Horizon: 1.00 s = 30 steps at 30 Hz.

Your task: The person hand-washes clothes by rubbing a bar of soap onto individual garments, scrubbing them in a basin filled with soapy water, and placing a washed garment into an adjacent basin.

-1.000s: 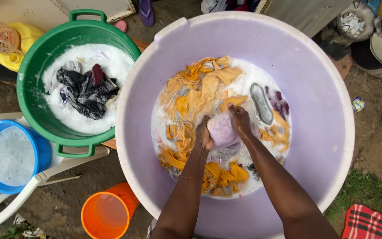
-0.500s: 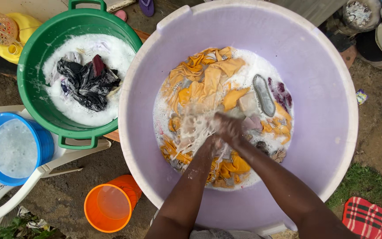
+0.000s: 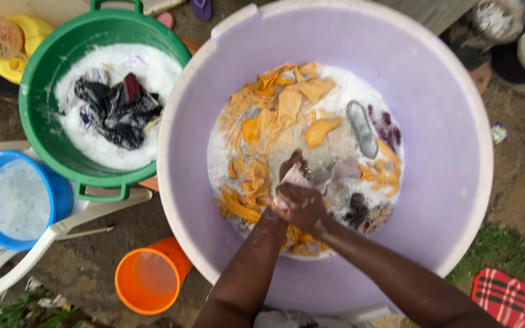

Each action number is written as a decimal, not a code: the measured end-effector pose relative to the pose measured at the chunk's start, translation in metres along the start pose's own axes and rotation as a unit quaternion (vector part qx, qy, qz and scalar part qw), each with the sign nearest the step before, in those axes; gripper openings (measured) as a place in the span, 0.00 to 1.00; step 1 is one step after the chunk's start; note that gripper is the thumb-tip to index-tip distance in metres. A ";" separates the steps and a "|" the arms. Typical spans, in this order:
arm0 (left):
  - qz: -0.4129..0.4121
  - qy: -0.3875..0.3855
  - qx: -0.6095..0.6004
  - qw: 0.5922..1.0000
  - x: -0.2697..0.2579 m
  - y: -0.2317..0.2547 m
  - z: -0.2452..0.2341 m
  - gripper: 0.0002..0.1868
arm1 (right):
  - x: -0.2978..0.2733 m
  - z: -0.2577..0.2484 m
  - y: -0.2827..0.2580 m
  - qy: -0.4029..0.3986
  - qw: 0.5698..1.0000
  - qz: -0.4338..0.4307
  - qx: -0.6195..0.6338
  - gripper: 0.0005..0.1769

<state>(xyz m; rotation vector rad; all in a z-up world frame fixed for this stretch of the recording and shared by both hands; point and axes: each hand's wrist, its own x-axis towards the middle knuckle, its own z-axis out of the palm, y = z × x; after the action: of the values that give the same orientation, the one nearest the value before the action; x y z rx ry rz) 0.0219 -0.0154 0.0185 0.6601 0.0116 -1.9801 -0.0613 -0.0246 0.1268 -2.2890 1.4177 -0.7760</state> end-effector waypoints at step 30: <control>0.043 0.271 0.563 0.779 -0.014 0.022 -0.018 0.30 | 0.001 0.033 0.126 -0.274 0.872 0.315 0.254 0.42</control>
<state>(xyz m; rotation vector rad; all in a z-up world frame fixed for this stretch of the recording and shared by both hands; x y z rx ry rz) 0.0531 -0.0099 0.0156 1.9360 -0.8966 -1.4701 -0.1303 -0.0817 0.0319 -1.3516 1.3429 -0.2119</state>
